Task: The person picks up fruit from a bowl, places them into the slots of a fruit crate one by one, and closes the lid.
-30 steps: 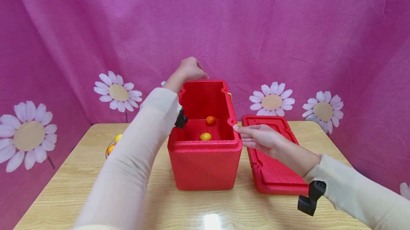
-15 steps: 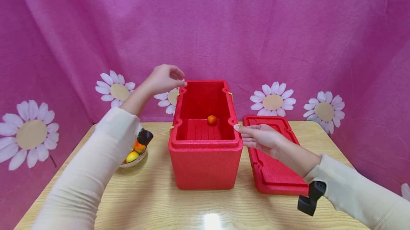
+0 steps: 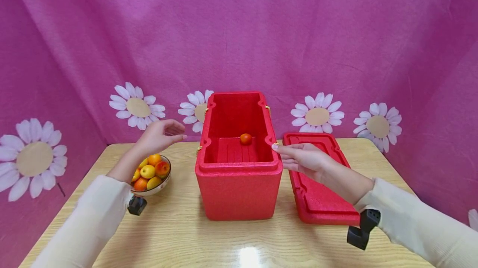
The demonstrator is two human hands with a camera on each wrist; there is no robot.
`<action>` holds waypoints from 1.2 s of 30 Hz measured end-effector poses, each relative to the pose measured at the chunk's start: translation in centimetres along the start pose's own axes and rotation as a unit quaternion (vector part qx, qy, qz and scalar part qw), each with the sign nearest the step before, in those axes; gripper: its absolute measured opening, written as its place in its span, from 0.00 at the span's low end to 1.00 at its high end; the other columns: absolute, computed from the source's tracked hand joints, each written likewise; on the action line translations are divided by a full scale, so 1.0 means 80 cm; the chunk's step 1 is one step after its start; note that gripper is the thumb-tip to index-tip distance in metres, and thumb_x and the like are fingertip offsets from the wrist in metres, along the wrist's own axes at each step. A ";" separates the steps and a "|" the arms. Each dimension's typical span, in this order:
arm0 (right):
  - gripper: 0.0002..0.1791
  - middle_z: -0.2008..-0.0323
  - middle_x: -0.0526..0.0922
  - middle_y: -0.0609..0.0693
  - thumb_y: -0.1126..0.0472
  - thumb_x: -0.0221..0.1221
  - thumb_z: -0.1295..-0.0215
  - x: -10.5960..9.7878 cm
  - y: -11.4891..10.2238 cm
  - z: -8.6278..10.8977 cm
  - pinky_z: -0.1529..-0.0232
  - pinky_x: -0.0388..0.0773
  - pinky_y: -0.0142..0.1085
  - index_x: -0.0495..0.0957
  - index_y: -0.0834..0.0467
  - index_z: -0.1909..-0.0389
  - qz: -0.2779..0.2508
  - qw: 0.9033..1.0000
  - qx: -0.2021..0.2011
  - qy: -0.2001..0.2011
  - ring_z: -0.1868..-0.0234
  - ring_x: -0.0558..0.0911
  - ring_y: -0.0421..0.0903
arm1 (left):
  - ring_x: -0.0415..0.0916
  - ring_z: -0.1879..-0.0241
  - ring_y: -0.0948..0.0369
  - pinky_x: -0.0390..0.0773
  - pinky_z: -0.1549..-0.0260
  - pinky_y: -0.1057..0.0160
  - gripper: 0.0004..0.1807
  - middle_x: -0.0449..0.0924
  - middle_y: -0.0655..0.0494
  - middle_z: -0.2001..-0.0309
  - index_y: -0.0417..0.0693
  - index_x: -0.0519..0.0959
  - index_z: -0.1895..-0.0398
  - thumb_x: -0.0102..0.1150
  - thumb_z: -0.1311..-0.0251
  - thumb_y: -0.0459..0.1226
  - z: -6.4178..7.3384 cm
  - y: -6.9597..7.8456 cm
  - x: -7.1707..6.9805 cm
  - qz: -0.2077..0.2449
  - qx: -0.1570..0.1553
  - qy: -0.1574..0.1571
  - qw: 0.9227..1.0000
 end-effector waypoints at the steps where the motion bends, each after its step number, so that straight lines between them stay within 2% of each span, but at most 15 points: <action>1: 0.37 0.59 0.84 0.46 0.51 0.57 0.33 0.000 0.000 0.000 0.50 0.81 0.30 0.58 0.69 0.32 0.000 1.000 0.000 0.001 0.60 0.85 0.35 | 0.81 0.53 0.48 0.80 0.50 0.51 0.18 0.83 0.39 0.53 0.35 0.78 0.50 0.59 0.38 0.39 0.005 -0.009 0.002 -0.002 -0.003 -0.001 1.000; 5: 0.37 0.55 0.84 0.49 0.51 0.56 0.33 0.000 0.000 -0.001 0.50 0.81 0.30 0.58 0.70 0.32 0.004 1.000 -0.003 0.001 0.60 0.85 0.35 | 0.81 0.54 0.48 0.80 0.51 0.51 0.18 0.83 0.39 0.54 0.36 0.78 0.50 0.60 0.38 0.40 0.024 -0.039 0.009 -0.012 -0.020 -0.002 1.000; 9: 0.37 0.46 0.81 0.57 0.50 0.57 0.33 -0.001 0.002 -0.002 0.51 0.81 0.30 0.59 0.69 0.32 0.007 1.000 -0.002 0.003 0.60 0.85 0.35 | 0.80 0.54 0.48 0.80 0.51 0.50 0.19 0.83 0.39 0.54 0.35 0.77 0.50 0.60 0.39 0.39 0.041 -0.061 0.013 -0.013 -0.032 -0.003 0.999; 17: 0.37 0.48 0.82 0.55 0.51 0.57 0.33 -0.002 0.001 -0.002 0.51 0.81 0.30 0.59 0.70 0.32 0.002 1.000 -0.003 0.002 0.60 0.85 0.35 | 0.80 0.56 0.47 0.80 0.52 0.48 0.15 0.83 0.38 0.58 0.32 0.78 0.55 0.62 0.41 0.35 0.057 -0.092 0.020 -0.035 -0.018 0.007 0.999; 24: 0.37 0.41 0.78 0.60 0.50 0.57 0.33 -0.004 0.004 -0.002 0.48 0.80 0.31 0.59 0.69 0.32 0.006 1.000 0.002 0.007 0.60 0.85 0.35 | 0.78 0.56 0.47 0.77 0.50 0.45 0.14 0.83 0.41 0.57 0.37 0.80 0.56 0.63 0.42 0.36 0.064 -0.103 0.026 -0.074 -0.017 -0.001 0.997; 31: 0.38 0.36 0.72 0.64 0.49 0.56 0.33 -0.004 0.005 -0.003 0.49 0.80 0.30 0.57 0.68 0.31 0.009 1.000 0.003 0.006 0.59 0.85 0.35 | 0.78 0.56 0.46 0.75 0.48 0.43 0.14 0.84 0.41 0.58 0.38 0.81 0.56 0.65 0.45 0.35 0.063 -0.103 0.032 -0.097 -0.013 -0.001 0.995; 36: 0.38 0.39 0.75 0.62 0.49 0.57 0.33 -0.005 0.005 -0.003 0.49 0.80 0.31 0.59 0.68 0.32 0.011 1.000 0.006 0.012 0.58 0.85 0.36 | 0.78 0.56 0.47 0.75 0.48 0.44 0.15 0.84 0.41 0.59 0.37 0.80 0.56 0.67 0.47 0.34 0.062 -0.102 0.036 -0.113 -0.007 -0.001 0.994</action>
Point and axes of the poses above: each hand's wrist, its own z-axis away from the middle knuckle, its own x-axis out of the palm, y = z × x, the point moved 8 cm from there along -z, towards the middle knuckle
